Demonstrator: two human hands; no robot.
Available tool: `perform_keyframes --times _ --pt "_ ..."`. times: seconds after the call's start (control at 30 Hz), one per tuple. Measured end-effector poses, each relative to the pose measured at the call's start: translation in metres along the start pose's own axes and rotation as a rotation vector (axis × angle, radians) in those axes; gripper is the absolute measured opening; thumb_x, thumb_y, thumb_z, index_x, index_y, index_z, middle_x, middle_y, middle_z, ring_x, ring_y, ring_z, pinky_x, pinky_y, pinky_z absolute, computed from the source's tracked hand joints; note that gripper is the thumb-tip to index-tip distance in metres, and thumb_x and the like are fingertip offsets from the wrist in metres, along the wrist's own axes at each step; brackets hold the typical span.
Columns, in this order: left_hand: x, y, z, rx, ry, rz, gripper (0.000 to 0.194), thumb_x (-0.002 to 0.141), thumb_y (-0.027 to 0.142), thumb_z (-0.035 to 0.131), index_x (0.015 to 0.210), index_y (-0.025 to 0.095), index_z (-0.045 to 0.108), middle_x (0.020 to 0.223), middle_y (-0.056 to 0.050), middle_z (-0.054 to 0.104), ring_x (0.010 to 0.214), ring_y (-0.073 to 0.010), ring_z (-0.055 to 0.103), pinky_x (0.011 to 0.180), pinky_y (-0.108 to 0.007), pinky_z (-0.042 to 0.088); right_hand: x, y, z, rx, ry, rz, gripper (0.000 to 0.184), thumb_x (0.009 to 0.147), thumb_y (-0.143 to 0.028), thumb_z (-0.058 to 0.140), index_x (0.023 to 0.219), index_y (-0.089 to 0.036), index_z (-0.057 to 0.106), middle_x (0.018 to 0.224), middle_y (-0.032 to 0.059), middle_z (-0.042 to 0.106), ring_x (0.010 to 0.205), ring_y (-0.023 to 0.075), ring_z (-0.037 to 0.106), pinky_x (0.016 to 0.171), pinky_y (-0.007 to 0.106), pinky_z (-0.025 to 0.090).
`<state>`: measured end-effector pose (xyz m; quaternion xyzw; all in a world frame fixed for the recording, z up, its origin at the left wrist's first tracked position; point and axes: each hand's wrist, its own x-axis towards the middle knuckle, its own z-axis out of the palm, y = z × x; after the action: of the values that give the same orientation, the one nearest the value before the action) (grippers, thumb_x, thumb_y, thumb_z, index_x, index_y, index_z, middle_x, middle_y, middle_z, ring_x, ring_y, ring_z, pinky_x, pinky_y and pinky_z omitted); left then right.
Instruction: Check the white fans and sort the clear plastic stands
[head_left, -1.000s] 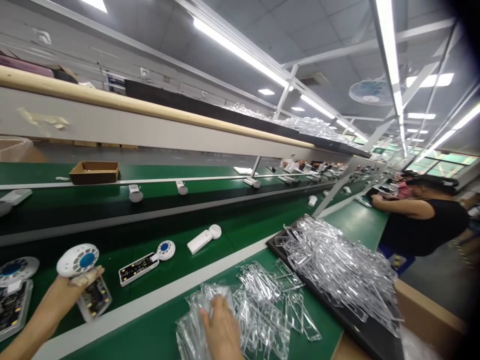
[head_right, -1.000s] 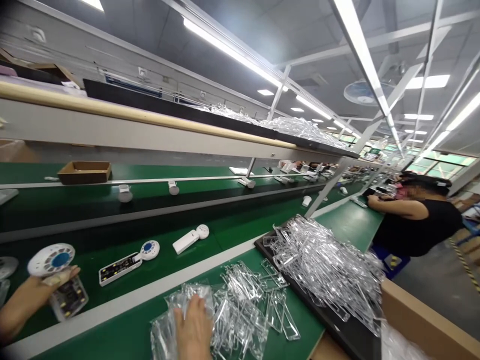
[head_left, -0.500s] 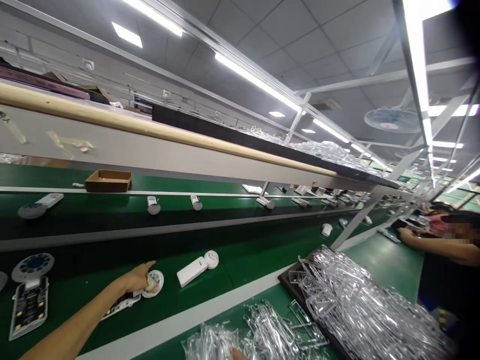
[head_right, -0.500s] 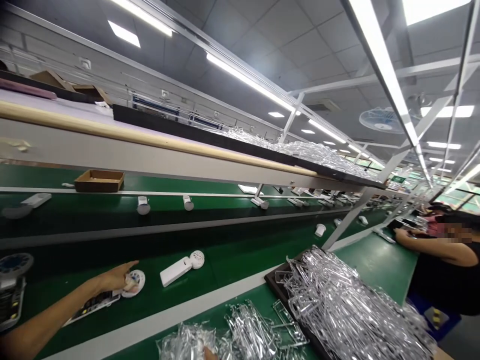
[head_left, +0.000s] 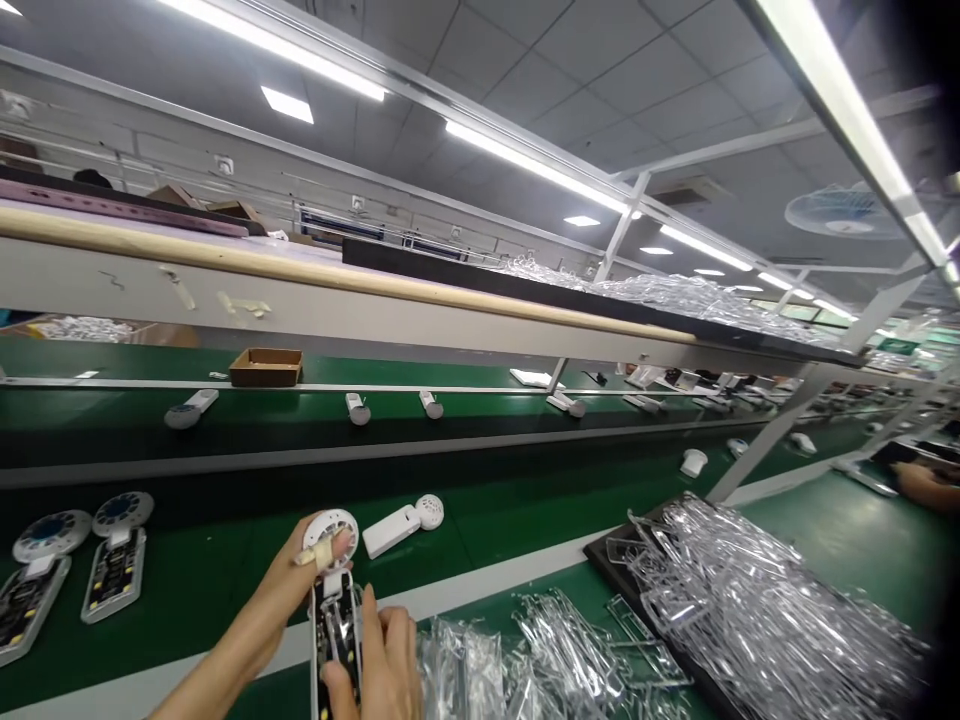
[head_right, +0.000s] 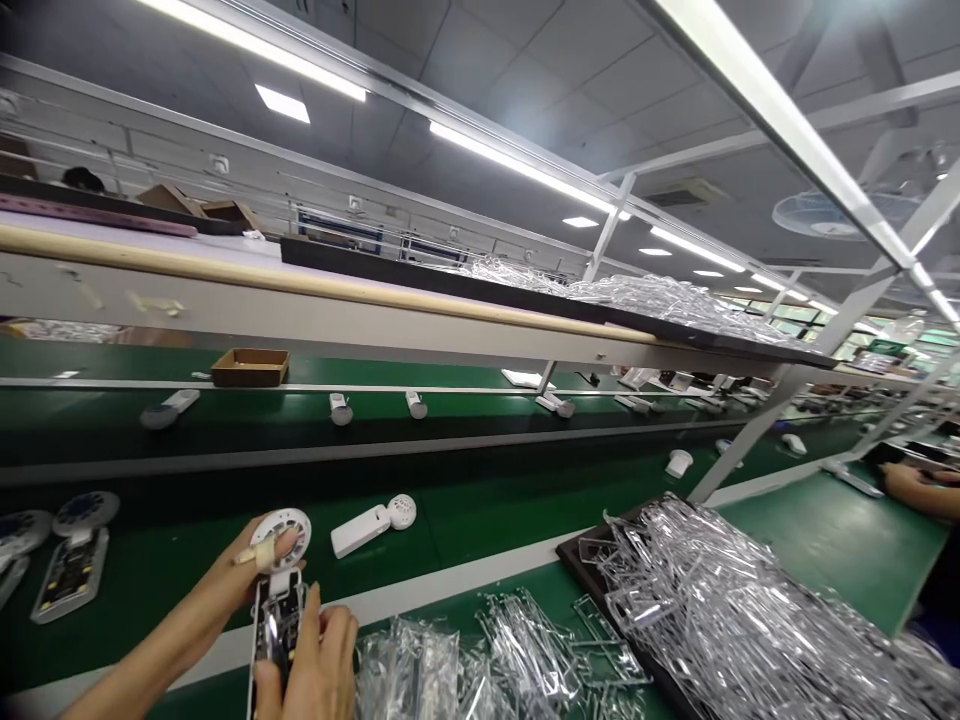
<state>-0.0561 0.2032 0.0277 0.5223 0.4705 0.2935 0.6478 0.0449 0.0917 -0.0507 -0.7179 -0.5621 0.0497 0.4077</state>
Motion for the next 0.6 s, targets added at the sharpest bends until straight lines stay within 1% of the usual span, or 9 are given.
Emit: perform_keyframes --times 0.07,0.17,0.23,0.33,0.4,0.47,0.5,0.57,0.6 --pt "-0.021 0.002 0.010 -0.106 0.035 -0.019 0.071 0.064 0.069 0.061 0.119 0.026 0.044 0.103 -0.006 0.064 0.098 -0.0282 0.061 0.079 -0.035 0.046 -0.001 -0.012 0.003 -0.069 0.019 -0.025 0.056 0.088 -0.042 0.045 0.140 -0.026 0.035 0.093 0.0123 0.049 0.085 0.0321 0.055 0.063 0.044 0.053" --pt "-0.037 0.003 0.020 -0.135 0.115 -0.018 0.071 0.062 0.069 0.064 0.116 0.026 0.047 0.097 -0.006 0.064 0.094 -0.0293 0.060 0.077 -0.037 0.045 -0.010 -0.018 0.002 -0.165 0.018 -0.008 0.062 0.087 -0.037 0.048 0.144 -0.030 0.024 0.100 0.0139 0.051 0.088 0.0345 0.056 0.063 0.047 0.053" --pt "-0.043 0.003 0.023 -0.177 0.145 -0.025 0.071 0.061 0.067 0.065 0.117 0.028 0.047 0.100 -0.005 0.063 0.091 -0.0277 0.060 0.078 -0.037 0.045 -0.019 -0.016 -0.002 -0.195 0.005 0.022 0.066 0.087 -0.036 0.048 0.145 -0.035 0.016 0.106 0.0143 0.053 0.090 0.0358 0.057 0.064 0.048 0.053" --pt "-0.051 -0.005 0.028 -0.283 0.145 -0.022 0.073 0.060 0.064 0.069 0.120 0.029 0.046 0.113 -0.005 0.061 0.099 -0.0264 0.058 0.081 -0.036 0.046 -0.029 -0.010 -0.014 -0.151 -0.084 0.111 0.066 0.090 -0.031 0.043 0.145 -0.040 0.007 0.101 0.0111 0.057 0.076 0.0311 0.062 0.054 0.041 0.053" --pt "-0.058 -0.016 0.034 -0.412 0.092 -0.042 0.079 0.058 0.061 0.073 0.123 0.026 0.046 0.116 -0.008 0.062 0.108 -0.0282 0.056 0.085 -0.036 0.046 -0.034 -0.006 -0.026 -0.079 -0.133 0.117 0.063 0.091 -0.034 0.041 0.145 -0.041 0.008 0.096 0.0085 0.058 0.069 0.0273 0.062 0.051 0.038 0.052" --pt "-0.067 -0.031 0.040 -0.514 0.012 -0.121 0.087 0.052 0.060 0.078 0.122 0.018 0.049 0.113 -0.013 0.064 0.112 -0.0325 0.054 0.086 -0.038 0.048 -0.038 -0.001 -0.034 -0.024 -0.136 0.040 0.062 0.089 -0.045 0.045 0.143 -0.042 0.016 0.098 0.0071 0.058 0.077 0.0281 0.063 0.060 0.040 0.054" --pt "-0.071 -0.039 0.042 -0.519 -0.005 -0.169 0.087 0.050 0.059 0.079 0.120 0.015 0.051 0.111 -0.015 0.065 0.112 -0.0346 0.054 0.086 -0.040 0.049 -0.040 0.001 -0.036 -0.009 -0.136 0.000 0.062 0.086 -0.053 0.046 0.142 -0.044 0.021 0.099 0.0064 0.059 0.080 0.0291 0.063 0.063 0.042 0.054" --pt "-0.076 -0.053 0.044 -0.440 0.020 -0.194 0.079 0.051 0.058 0.079 0.112 0.014 0.057 0.112 -0.017 0.065 0.111 -0.0375 0.054 0.086 -0.044 0.051 -0.043 0.006 -0.033 0.012 -0.108 -0.012 0.060 0.083 -0.065 0.042 0.138 -0.043 0.032 0.100 0.0062 0.060 0.086 0.0305 0.063 0.068 0.044 0.054" --pt "-0.077 -0.058 0.045 -0.390 0.051 -0.169 0.071 0.053 0.056 0.078 0.108 0.016 0.060 0.112 -0.016 0.065 0.113 -0.0381 0.054 0.088 -0.046 0.051 -0.044 0.008 -0.029 0.038 -0.068 0.043 0.058 0.084 -0.067 0.035 0.136 -0.040 0.037 0.100 0.0067 0.061 0.087 0.0298 0.063 0.068 0.043 0.054"
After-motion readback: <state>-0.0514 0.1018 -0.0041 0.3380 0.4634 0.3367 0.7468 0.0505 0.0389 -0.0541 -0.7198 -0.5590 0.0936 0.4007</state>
